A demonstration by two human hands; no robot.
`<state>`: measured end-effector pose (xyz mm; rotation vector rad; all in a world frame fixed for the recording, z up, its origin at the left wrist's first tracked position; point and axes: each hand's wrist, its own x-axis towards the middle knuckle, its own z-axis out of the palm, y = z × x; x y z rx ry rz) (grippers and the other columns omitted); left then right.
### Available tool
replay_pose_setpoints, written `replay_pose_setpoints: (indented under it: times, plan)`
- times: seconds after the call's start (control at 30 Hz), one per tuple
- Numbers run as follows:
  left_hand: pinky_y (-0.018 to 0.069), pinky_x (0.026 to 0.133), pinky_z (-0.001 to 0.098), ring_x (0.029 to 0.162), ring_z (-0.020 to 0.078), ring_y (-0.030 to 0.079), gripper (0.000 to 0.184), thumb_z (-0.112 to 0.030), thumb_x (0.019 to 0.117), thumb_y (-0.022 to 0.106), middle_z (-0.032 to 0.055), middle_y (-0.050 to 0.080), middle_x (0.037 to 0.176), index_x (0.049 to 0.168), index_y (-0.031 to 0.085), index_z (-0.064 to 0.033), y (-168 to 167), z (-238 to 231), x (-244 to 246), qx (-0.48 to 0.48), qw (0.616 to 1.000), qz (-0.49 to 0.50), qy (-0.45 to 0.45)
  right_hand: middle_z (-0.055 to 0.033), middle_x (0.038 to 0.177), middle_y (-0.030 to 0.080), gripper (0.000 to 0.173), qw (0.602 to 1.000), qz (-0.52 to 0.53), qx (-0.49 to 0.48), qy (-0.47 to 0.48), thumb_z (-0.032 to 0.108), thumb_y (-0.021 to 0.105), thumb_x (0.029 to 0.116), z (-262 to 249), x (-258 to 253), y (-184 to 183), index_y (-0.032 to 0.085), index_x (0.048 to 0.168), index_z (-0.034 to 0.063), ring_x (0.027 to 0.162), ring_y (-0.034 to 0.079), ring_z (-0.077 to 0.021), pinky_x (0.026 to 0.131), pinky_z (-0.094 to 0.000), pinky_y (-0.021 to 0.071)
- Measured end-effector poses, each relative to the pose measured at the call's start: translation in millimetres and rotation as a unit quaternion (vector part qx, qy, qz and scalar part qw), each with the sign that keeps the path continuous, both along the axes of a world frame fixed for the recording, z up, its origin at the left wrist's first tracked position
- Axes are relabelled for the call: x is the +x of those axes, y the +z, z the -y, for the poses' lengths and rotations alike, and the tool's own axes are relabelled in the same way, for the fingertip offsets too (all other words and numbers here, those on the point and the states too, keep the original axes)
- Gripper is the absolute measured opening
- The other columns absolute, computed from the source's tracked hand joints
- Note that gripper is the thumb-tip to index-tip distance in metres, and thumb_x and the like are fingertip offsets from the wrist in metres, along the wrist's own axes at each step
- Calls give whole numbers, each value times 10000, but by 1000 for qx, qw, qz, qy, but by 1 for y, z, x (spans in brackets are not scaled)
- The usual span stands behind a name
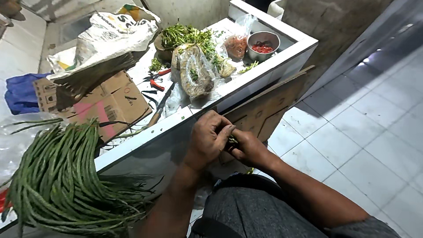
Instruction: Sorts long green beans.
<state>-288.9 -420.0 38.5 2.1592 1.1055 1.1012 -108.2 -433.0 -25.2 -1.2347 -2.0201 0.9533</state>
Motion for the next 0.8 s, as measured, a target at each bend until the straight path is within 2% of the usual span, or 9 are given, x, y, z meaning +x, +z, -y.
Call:
replay_pose_setpoints:
  times: [0.23,0.3,0.37,0.4,0.47,0.53,0.6,0.7,0.8]
  plan:
    - [563,708,252,821,94,625,63,-139,959,697,6,627,920,954,701,-76,-6,3,12,49,995,59,56,19,831,696,150,999,-33,-39,-16,236,700,947,-3,17,-4,636,1046,143,732,674,-86,678,-340,591]
    - [556,750,268,857,106,622,65,-143,957,690,11,629,928,941,700,-80,-8,2,18,69,995,34,60,5,826,682,162,999,-17,-47,-16,245,700,942,-3,18,-3,640,1054,144,735,667,-108,678,-368,584]
    - [550,844,319,978,154,614,157,-238,975,663,49,624,1042,958,698,-86,-12,2,24,89,994,8,68,-8,834,677,145,999,2,-51,-12,219,664,944,-2,22,-4,635,1062,140,745,668,-129,683,-392,582]
    - [545,919,360,1093,195,595,270,-351,992,632,89,598,1174,1022,691,-89,-15,4,26,91,993,-10,70,-19,825,663,130,998,10,-53,-12,209,646,951,-1,24,-4,628,1055,132,731,656,-142,670,-399,571]
    - [538,1008,437,1292,262,536,590,-633,968,529,149,473,1460,1285,640,-148,-19,9,32,70,992,-76,77,-21,840,644,120,998,30,-50,-11,206,625,956,2,30,-3,635,1045,125,736,645,-149,670,-402,572]
    - [599,915,452,1252,268,587,632,-680,957,504,148,435,1523,1387,606,-229,-27,16,44,44,987,-131,78,-44,881,688,199,997,60,-47,-19,223,660,936,7,34,1,648,1101,114,809,685,-180,743,-446,588]
    - [618,792,427,1066,256,663,456,-546,1013,521,151,570,1330,1214,696,-177,-39,21,57,61,984,-148,79,-60,957,720,242,996,71,-53,-18,212,722,899,12,38,2,683,1109,98,902,704,-189,846,-456,589]
    - [566,616,327,730,162,618,366,-391,1032,568,61,595,875,832,681,-106,-53,20,69,113,981,-129,91,-13,893,717,160,997,56,-47,-16,248,701,888,19,48,-5,698,987,122,844,697,-133,795,-410,591]
    - [544,577,305,675,128,598,431,-474,989,628,37,588,815,744,650,-120,-57,24,75,114,985,-110,74,22,975,707,168,996,57,-62,-3,294,686,911,27,55,-4,702,1033,178,927,681,-90,858,-388,580]
